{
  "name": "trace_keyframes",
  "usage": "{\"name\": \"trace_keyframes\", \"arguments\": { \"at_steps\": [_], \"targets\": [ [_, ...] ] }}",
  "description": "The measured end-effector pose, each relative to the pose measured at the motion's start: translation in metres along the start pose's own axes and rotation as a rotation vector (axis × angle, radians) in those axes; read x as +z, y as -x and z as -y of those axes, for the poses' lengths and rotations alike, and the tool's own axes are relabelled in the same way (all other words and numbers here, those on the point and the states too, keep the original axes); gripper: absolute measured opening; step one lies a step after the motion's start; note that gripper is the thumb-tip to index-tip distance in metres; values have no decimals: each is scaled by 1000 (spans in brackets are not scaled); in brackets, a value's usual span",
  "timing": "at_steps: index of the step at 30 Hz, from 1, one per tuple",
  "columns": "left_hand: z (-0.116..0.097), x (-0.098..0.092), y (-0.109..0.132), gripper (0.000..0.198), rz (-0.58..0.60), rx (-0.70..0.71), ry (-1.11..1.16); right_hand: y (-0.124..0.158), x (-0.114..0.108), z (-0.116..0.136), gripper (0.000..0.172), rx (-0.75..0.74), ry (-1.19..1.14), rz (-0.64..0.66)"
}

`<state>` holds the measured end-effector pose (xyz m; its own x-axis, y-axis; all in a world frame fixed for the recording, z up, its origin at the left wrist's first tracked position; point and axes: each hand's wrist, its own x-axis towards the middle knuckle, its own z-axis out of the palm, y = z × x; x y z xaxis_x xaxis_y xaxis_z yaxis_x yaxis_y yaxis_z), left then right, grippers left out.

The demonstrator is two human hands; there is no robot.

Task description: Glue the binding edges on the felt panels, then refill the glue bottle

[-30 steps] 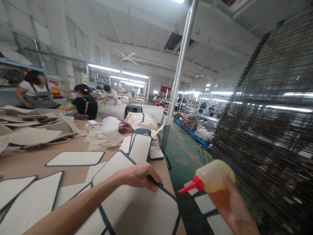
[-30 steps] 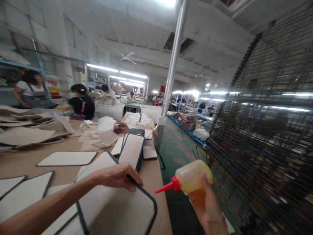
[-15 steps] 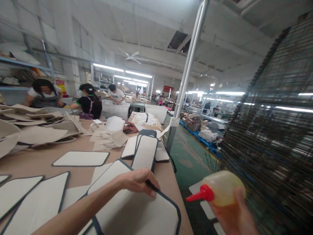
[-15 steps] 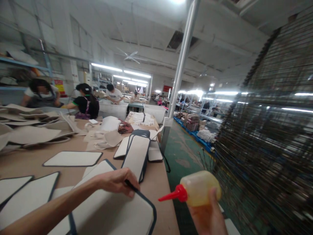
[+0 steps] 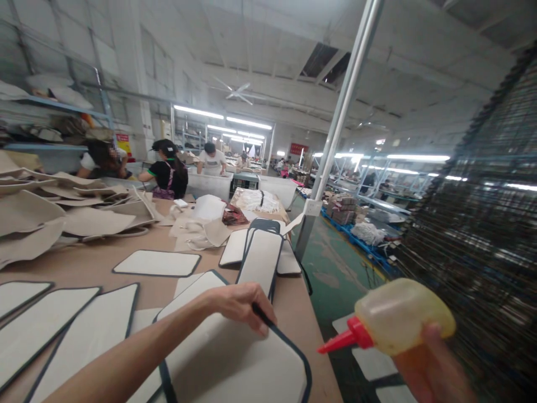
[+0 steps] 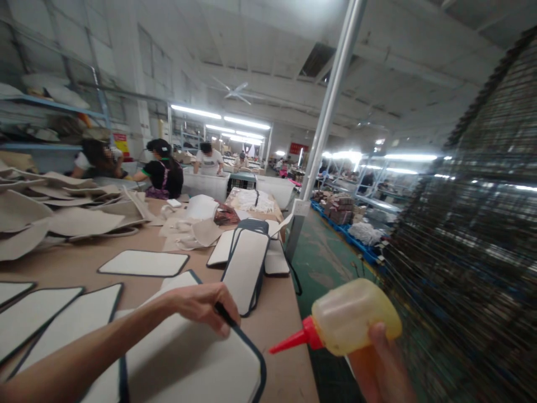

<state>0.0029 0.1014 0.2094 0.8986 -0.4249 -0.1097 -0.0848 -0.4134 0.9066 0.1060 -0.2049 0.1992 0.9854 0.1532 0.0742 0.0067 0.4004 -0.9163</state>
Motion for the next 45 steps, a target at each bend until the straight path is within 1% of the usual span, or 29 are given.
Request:
{"name": "trace_keyframes", "arguments": {
  "at_steps": [2, 3, 5, 8, 10, 12, 15, 18, 20, 23, 25, 28, 30, 33, 36, 40, 45],
  "targets": [
    [3, 0, 1, 42, -1, 11, 21, -3, -8, -6, 59, 131, -100, -41],
    [4, 0, 2, 42, -3, 13, 34, -5, -13, -9, 62, 168, -141, -30],
    [6, 0, 3, 43, -11, 11, 61, -11, -22, -13, 65, 177, -165, 7],
    [8, 2, 4, 45, -24, -7, 79, -20, -32, -20, 67, 170, -168, -8],
    [8, 4, 4, 45, -17, -18, 85, -23, -34, -23, 71, 182, -198, -13],
    [7, 6, 4, 45, 0, -22, 95, -23, -33, -24, 68, 175, -237, -12],
    [6, 8, 5, 44, 6, -17, 103, -20, -30, -23, 61, 136, -246, -28],
    [6, 9, 7, 43, 5, -13, 122, -17, -26, -17, 57, 151, -196, -26],
    [7, 11, 7, 43, 9, -17, 137, -16, -20, -6, 58, 154, -165, -14],
    [10, 15, 8, 41, -4, -24, 139, -14, -3, 18, 64, 101, -134, 18],
    [13, 17, 8, 40, -18, -23, 141, -15, 11, 34, 57, 60, -37, 92],
    [19, 21, 7, 41, -8, -25, 159, -22, 30, 49, 45, -5, 201, 299],
    [23, 23, 7, 41, -3, -26, 165, -32, 38, 51, 46, -27, 305, 379],
    [29, 23, 7, 40, -23, -23, 150, -48, 45, 45, 54, -29, 396, 392],
    [34, 21, 9, 38, -43, -19, 119, -59, 47, 38, 56, -40, 464, 396],
    [37, 15, 10, 37, -63, -6, 106, -62, 49, 37, 57, -72, 510, 411],
    [36, 6, 8, 38, -62, 22, 117, -57, 49, 48, 60, -126, 537, 423]
  ]
}}
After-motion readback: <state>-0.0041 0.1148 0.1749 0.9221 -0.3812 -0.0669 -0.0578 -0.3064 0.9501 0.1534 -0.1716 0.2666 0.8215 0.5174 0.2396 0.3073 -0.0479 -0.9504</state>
